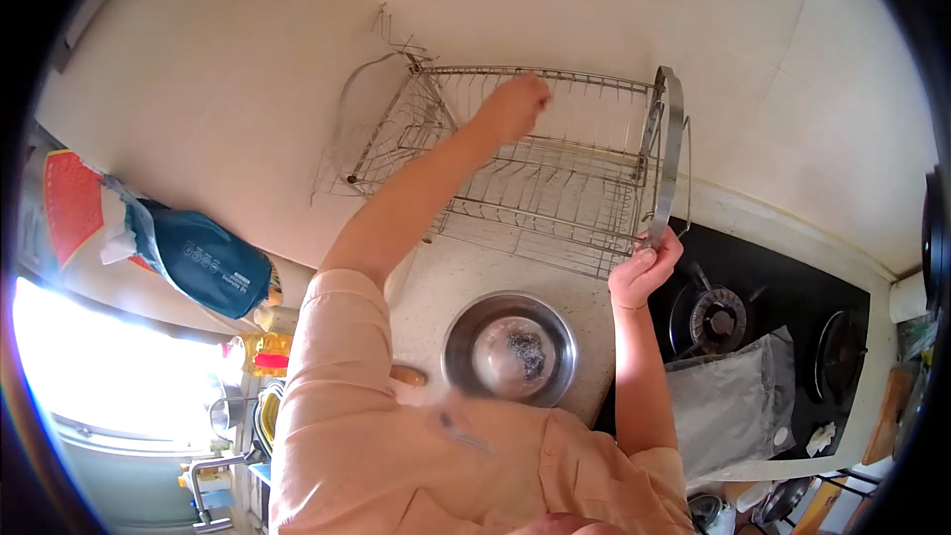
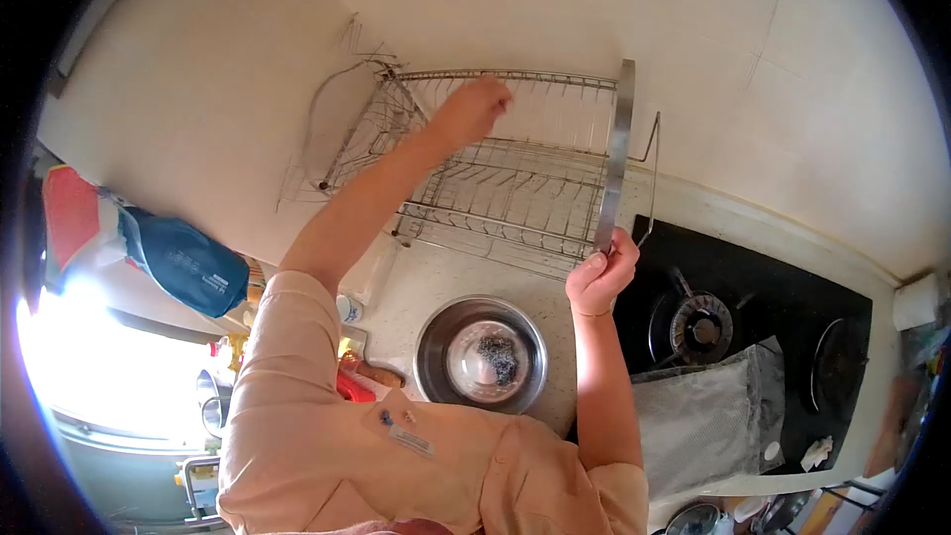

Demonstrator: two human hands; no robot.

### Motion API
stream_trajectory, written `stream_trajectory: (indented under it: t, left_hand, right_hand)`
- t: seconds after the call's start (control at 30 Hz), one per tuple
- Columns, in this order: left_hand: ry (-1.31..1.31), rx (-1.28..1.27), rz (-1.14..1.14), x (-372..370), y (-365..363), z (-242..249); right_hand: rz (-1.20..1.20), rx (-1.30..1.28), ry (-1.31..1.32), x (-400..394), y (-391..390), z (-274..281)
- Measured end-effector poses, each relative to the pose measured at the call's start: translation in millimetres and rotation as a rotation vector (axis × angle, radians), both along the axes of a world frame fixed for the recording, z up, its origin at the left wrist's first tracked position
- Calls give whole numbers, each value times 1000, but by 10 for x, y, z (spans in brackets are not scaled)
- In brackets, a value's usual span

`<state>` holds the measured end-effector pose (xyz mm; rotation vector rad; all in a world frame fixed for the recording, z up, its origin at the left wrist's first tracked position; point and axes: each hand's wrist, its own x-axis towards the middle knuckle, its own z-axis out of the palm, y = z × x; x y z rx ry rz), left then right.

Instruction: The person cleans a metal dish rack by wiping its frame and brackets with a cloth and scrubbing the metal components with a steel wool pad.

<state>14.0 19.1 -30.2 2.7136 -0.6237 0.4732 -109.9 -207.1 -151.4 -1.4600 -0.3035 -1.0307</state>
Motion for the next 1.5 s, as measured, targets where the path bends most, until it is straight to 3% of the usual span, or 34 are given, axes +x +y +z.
stream_trajectory:
  t: [0.17, 0.27, 0.37, 0.47, 0.57, 0.67, 0.77, 0.87, 0.97, 1.07, 1.17, 1.27, 1.37, 1.5]
  left_hand:
    - [290, 14, -75, -219, 66, -83]
    - [585, 115, -188, -305, 129, 163]
    - [913, 72, -78, -332, 142, 599]
    - [424, -333, 48, 204, 384, 436]
    - [37, -207, 88, 340, 261, 325]
    - [-80, -152, 145, 304, 200, 42]
    - [-25, -90, 50, 81, 239, 32]
    - [158, 109, -13, -209, 269, -123]
    - [292, 55, -17, -180, 260, -64]
    - [564, 203, -106, -238, 329, 70]
    - [1027, 98, 64, -360, 230, 512]
    - [797, -175, 50, 42, 354, 627]
    - [193, -146, 134, 426, 435, 408]
    - [-21, -69, 179, 492, 369, 142]
  right_hand:
    - [18, -27, 41, -83, 1, 114]
    - [31, -36, 24, -51, -20, 95]
    - [18, -42, 0, -31, -14, 82]
    - [35, -39, 9, -70, -22, 110]
    - [59, -30, 19, -78, -31, 71]
    - [20, -49, -7, -32, -54, 9]
    - [-61, -66, 0, -43, -4, 27]
    - [-50, -41, -3, -39, 10, 88]
    - [-18, -40, -10, -49, 4, 119]
    - [-37, -88, -15, -43, -2, 101]
    - [43, -52, 55, -122, -17, 115]
    - [33, -53, 39, -102, -22, 70]
    - [-21, -56, -4, -70, -13, -1]
    - [-11, -43, -20, -44, -10, 26]
